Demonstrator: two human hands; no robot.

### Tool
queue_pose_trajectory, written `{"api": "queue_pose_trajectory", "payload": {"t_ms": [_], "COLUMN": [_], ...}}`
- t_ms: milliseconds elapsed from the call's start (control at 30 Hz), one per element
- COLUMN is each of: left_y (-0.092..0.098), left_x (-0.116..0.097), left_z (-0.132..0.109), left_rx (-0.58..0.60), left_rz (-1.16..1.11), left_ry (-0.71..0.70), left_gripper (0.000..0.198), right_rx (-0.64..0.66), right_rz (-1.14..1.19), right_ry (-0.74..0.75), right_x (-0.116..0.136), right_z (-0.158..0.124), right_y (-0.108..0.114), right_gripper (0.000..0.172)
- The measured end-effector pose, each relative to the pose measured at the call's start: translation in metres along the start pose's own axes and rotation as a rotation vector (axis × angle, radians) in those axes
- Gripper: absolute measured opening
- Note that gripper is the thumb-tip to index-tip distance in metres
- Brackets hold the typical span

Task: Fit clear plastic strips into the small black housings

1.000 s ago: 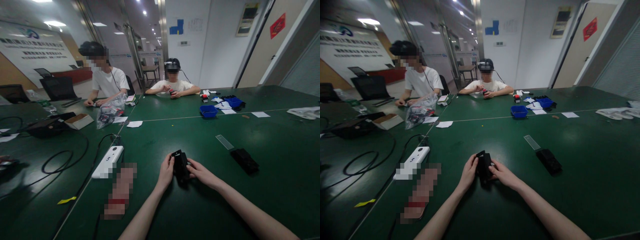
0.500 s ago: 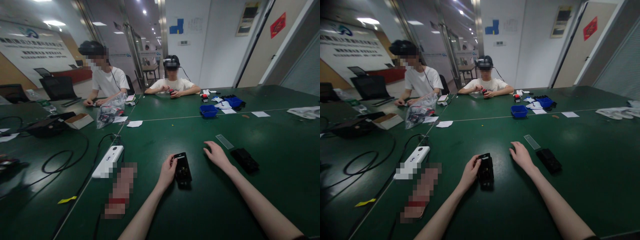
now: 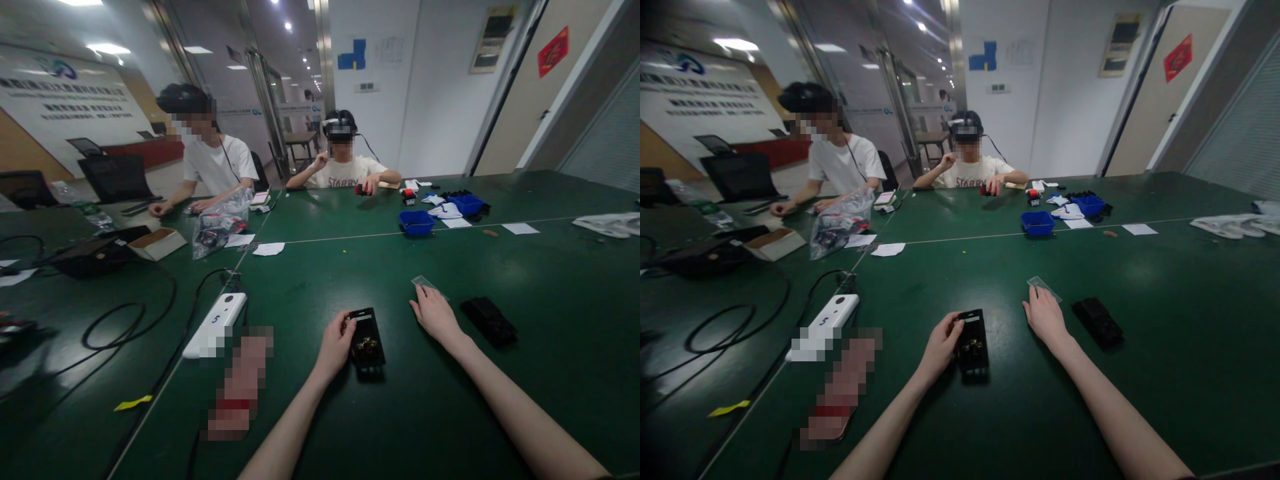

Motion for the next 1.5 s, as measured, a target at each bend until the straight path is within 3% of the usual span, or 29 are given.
{"api": "queue_pose_trajectory", "payload": {"t_ms": [167,267,600,1033,1300,1500], "left_y": [-0.003,-0.003,-0.005,-0.006,-0.005,-0.006], "left_x": [0.002,0.003,0.008,0.01,0.002,0.001], "left_z": [-0.002,-0.002,-0.001,-0.001,-0.003,-0.003], "left_rx": [0.042,0.04,0.042,0.052,0.051,0.04], "left_rz": [0.009,0.014,-0.067,-0.097,-0.08,-0.095], "left_ry": [0.066,0.064,0.08,0.084,0.075,0.077], "left_gripper": [0.031,0.031,0.031,0.032,0.028,0.029], "right_rx": [0.021,0.024,-0.011,0.086,-0.011,0.17], "right_rz": [0.088,0.157,0.159,0.083,0.656,1.264], "right_ry": [0.154,0.189,0.193,0.244,-0.002,-0.299], "right_x": [0.043,0.056,0.059,0.063,0.041,0.042], "right_z": [-0.013,-0.018,-0.017,-0.015,-0.008,-0.007], "right_y": [0.008,0.008,0.014,0.021,0.028,0.012], "right_gripper": [0.036,0.033,0.024,0.036,0.04,0.039]}}
Point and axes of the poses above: each hand's wrist, its own z-axis towards the middle knuckle, its own y-axis out of the back of the hand, x = y × z, the point moved 7 cm from there along z, towards the middle knuckle, and after that the axes turned 5 degrees about -x, right-handed, at the moved point
